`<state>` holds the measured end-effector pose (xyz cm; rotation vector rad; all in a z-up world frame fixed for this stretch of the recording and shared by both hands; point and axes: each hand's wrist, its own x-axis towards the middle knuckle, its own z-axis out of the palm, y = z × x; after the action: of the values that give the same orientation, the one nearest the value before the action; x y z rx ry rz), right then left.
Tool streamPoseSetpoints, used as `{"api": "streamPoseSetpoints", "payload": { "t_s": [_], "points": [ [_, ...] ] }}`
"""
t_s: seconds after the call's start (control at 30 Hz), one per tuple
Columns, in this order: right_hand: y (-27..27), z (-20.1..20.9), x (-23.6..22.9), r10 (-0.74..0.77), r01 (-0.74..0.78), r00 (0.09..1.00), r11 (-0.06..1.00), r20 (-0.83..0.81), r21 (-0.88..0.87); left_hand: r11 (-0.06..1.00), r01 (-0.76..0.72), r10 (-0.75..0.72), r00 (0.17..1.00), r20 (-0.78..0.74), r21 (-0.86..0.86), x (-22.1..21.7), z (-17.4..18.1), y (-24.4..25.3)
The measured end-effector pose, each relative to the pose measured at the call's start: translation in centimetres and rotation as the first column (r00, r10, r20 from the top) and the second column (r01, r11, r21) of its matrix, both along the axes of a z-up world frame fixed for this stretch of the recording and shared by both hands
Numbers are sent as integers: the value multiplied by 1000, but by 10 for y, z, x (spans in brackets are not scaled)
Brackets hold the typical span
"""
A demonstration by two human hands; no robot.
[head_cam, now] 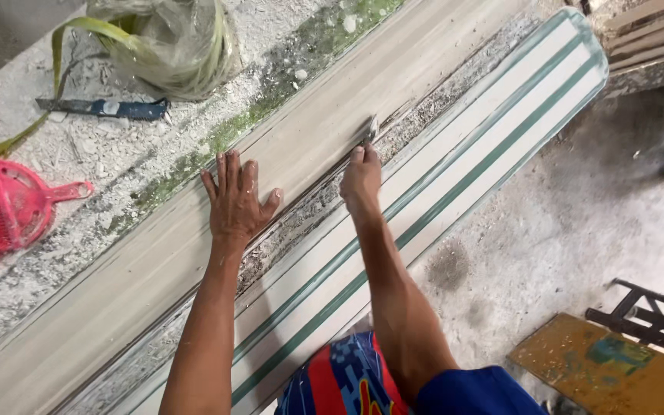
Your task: The person uses a scraper and sandpaper to smooth the edges and surfaces of a decorative plaster trim piece on a workshop table.
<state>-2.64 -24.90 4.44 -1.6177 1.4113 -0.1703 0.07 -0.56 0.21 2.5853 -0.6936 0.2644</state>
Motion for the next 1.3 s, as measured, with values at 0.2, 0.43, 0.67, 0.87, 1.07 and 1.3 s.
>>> {"api": "streamPoseSetpoints", "payload": {
  "t_s": [0.2, 0.43, 0.67, 0.87, 1.07, 1.3],
  "points": [
    [-185, -66, 27, 496, -748, 596, 630, -632, -210, 999, -48, 48, 999, -5, 23, -7, -4, 2],
    [-157, -75, -3, 37, -48, 996, 988, 78, 145, 1000, -27, 28, 999, -27, 13, -3, -2, 1],
    [-210, -75, 22, -137, 107, 985, 960, 101, 257, 1000, -14, 14, 1000, 12, 1, -3, 3, 1],
    [-154, -15, 13, -69, 57, 997, 947, 26, 316, 1000, -25, 25, 1000, -8, -5, -5, 2, 2],
    [-90, -44, -17, -32, 20, 999, 947, 32, 320, 1000, -23, 23, 999, -29, -17, -9, 10, 4],
    [-142, 36, 37, -4, 21, 998, 958, -60, 288, 996, -72, 68, 994, -90, -49, -7, 4, 3]
  ]
}}
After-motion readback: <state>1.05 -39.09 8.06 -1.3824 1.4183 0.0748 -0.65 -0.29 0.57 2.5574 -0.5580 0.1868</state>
